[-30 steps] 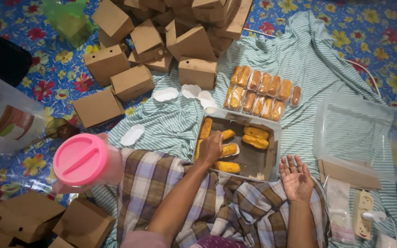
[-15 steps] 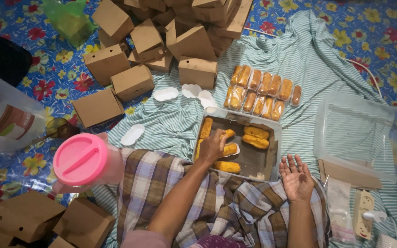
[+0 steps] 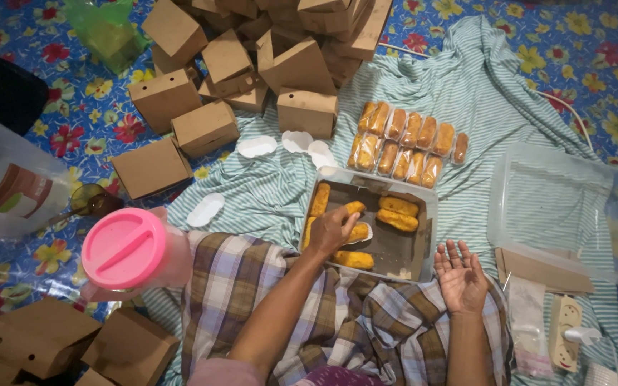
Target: A person is manually wrapping individual snack cakes in clear plastic wrap and organizing them in a tray.
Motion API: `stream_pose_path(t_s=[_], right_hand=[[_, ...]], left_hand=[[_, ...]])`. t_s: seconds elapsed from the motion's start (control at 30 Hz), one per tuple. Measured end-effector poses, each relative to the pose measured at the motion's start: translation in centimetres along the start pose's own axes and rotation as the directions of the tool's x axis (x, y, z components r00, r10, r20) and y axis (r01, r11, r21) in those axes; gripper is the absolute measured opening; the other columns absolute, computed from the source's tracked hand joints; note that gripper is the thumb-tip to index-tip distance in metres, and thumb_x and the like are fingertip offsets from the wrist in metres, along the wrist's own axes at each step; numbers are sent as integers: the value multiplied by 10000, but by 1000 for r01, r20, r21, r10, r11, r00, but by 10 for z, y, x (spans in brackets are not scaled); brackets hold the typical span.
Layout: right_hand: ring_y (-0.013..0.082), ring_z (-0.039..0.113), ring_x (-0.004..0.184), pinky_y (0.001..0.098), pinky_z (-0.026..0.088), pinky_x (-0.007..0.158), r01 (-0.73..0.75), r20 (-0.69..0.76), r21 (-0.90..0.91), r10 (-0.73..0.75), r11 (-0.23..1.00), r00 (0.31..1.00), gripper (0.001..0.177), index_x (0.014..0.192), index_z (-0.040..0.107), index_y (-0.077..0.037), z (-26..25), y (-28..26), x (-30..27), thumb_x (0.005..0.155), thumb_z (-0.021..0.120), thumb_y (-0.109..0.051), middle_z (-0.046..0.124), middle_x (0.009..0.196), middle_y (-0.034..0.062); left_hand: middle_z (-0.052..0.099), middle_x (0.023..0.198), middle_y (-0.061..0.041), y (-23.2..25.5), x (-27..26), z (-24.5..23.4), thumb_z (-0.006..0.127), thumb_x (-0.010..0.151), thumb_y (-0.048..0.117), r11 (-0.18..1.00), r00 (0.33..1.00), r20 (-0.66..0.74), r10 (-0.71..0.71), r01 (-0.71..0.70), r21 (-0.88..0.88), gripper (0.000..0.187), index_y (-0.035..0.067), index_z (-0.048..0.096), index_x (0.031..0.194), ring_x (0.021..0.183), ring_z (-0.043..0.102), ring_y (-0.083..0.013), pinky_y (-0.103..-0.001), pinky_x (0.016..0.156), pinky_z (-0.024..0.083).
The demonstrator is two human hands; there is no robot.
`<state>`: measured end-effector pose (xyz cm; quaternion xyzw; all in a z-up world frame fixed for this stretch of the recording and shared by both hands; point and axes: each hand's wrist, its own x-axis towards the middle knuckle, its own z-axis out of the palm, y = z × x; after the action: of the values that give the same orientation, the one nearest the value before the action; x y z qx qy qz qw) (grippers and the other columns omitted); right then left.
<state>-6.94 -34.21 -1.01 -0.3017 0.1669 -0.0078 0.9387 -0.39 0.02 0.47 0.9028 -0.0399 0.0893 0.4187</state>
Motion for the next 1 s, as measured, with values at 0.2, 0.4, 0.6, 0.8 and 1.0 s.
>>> stream_pose_path(t_s=[0.2,0.4,0.6,0.8,1.0], right_hand=[[350,568,1328,493,428,1147,0,-3,0,0,1000,1000,423,1343,626,-115,1,0,0,1019,593,-385,618,1394,160],[345,579,1317,490,427,1149,-1,-6,7,1,1000,1000,400,1328,637,-117,2,0,0,1026,583,-373,629,1382,156],[336,580,1315,482,430,1149,-6,-10,-6,6,1000,1000,405,1331,638,-132,-1,0,2,1022,579,-387,630,1386,143],[334,585,1311,482,436,1145,-8,-13,-1,8,1000,1000,409,1331,639,-130,-2,0,1,1023,576,-390,634,1380,143],[330,595,1297,466,460,1120,-16,-27,-6,16,1000,1000,424,1347,637,-133,3,-1,1,1015,574,-390,635,1382,141]], left_hand=[[708,881,-106,-9,3,9,530,1027,244,997,994,-98,38,-31,74,153,197,639,1124,838,743,-346,-474,700,612],[660,757,-41,-30,2,31,574,1010,437,988,998,-44,51,-44,151,262,206,678,945,772,742,-305,-441,658,614],[646,809,-50,-10,5,11,634,973,438,986,986,-126,106,-88,140,236,203,643,954,804,727,-326,-433,666,601],[699,1090,-114,13,7,-16,562,987,169,994,988,-107,108,-107,16,308,175,640,1286,1041,707,-358,-470,813,600],[611,1026,-98,-49,66,-37,625,939,91,990,921,-383,78,-115,-76,190,88,652,1127,994,638,-342,-383,814,558]])
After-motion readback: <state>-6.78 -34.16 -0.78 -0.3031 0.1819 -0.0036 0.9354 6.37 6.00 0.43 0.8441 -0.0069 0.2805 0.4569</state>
